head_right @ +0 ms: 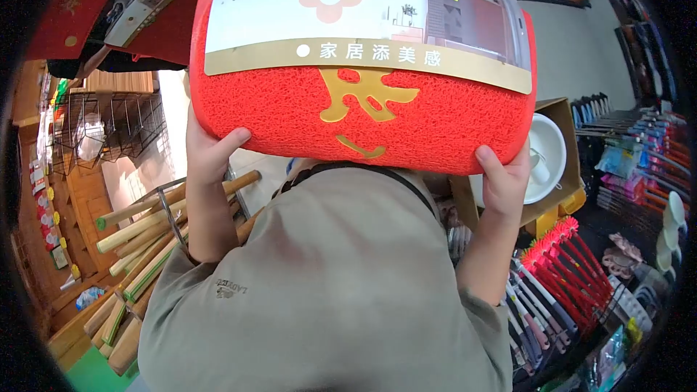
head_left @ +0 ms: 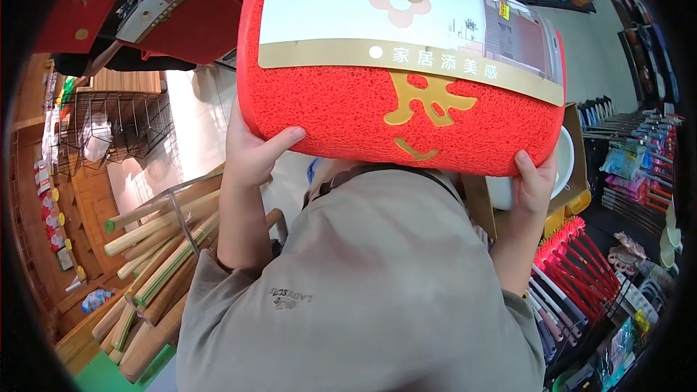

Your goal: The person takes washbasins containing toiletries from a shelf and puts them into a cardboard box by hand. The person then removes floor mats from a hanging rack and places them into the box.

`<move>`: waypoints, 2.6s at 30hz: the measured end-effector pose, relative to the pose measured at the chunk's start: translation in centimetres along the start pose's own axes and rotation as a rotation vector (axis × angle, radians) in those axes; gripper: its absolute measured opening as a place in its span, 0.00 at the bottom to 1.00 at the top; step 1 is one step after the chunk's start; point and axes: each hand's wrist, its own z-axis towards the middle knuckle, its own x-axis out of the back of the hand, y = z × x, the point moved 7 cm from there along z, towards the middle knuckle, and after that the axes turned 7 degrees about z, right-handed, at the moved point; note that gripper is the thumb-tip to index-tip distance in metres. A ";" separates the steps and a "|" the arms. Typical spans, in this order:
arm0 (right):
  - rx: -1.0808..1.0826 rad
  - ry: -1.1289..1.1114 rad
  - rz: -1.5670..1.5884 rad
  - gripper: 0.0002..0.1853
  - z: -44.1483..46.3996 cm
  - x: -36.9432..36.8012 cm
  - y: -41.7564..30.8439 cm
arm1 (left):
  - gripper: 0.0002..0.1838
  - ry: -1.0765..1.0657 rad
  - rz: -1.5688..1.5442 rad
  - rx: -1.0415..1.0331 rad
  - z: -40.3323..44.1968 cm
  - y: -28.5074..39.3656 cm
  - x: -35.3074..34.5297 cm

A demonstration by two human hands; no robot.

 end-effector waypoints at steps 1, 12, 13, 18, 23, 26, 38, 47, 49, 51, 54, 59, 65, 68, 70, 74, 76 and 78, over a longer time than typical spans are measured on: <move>-0.001 0.016 0.004 0.32 0.0 -0.1 0.0 | 0.37 -0.003 -0.004 -0.002 0.1 0.0 -0.1; 0.069 0.016 -0.045 0.28 2.1 -3.0 0.4 | 0.32 0.088 0.028 -0.079 1.2 -0.1 1.1; 0.077 0.017 -0.049 0.27 2.3 -3.0 0.6 | 0.32 0.097 0.029 -0.079 1.2 -0.3 1.0; 0.108 -0.016 -0.071 0.27 4.4 -6.6 2.1 | 0.29 0.289 0.090 -0.108 1.5 -1.4 4.4; 0.149 0.019 -0.175 0.27 6.1 -9.7 3.1 | 0.26 0.325 0.112 -0.125 2.3 -2.9 7.0; 0.108 -0.025 -0.221 0.29 7.4 -13.4 4.4 | 0.26 0.361 0.135 -0.119 3.4 -4.0 10.4; -0.011 -0.204 -0.210 0.32 12.4 -26.8 8.7 | 0.28 0.435 0.071 -0.074 8.2 -8.1 22.3; -0.102 -0.276 -0.158 0.29 16.0 -28.3 12.1 | 0.28 0.510 -0.007 -0.046 8.3 -12.4 22.7; -0.127 -0.278 -0.160 0.29 17.2 -30.0 13.8 | 0.28 0.538 0.014 -0.027 8.8 -13.3 24.3; -0.159 -0.326 -0.169 0.29 18.3 -32.4 15.1 | 0.28 0.567 0.005 -0.007 8.8 -13.0 25.9; -0.153 -0.415 -0.098 0.29 18.9 -34.6 15.8 | 0.27 0.610 -0.015 0.011 8.0 -13.7 26.9; -0.170 -0.482 -0.182 0.28 21.3 -40.9 18.9 | 0.28 0.652 -0.044 0.006 8.8 -14.9 32.5; -0.188 -0.477 -0.215 0.27 23.1 -43.9 20.2 | 0.27 0.683 -0.017 0.052 11.1 -14.2 35.2; -0.172 -0.482 -0.187 0.26 24.2 -44.0 22.5 | 0.26 0.659 0.010 0.043 12.3 -15.3 35.8; -0.193 -0.467 -0.191 0.24 24.7 -43.5 24.2 | 0.25 0.671 0.117 0.053 12.8 -15.7 35.9; -0.199 -0.430 -0.241 0.23 24.7 -43.7 25.1 | 0.27 0.614 0.127 0.119 13.6 -17.2 36.3; -0.189 -0.426 -0.241 0.22 24.5 -43.9 24.5 | 0.26 0.603 0.142 0.170 13.6 -17.6 36.4; -0.159 -0.429 -0.264 0.22 25.0 -43.5 25.2 | 0.26 0.598 0.128 0.179 14.0 -18.6 36.5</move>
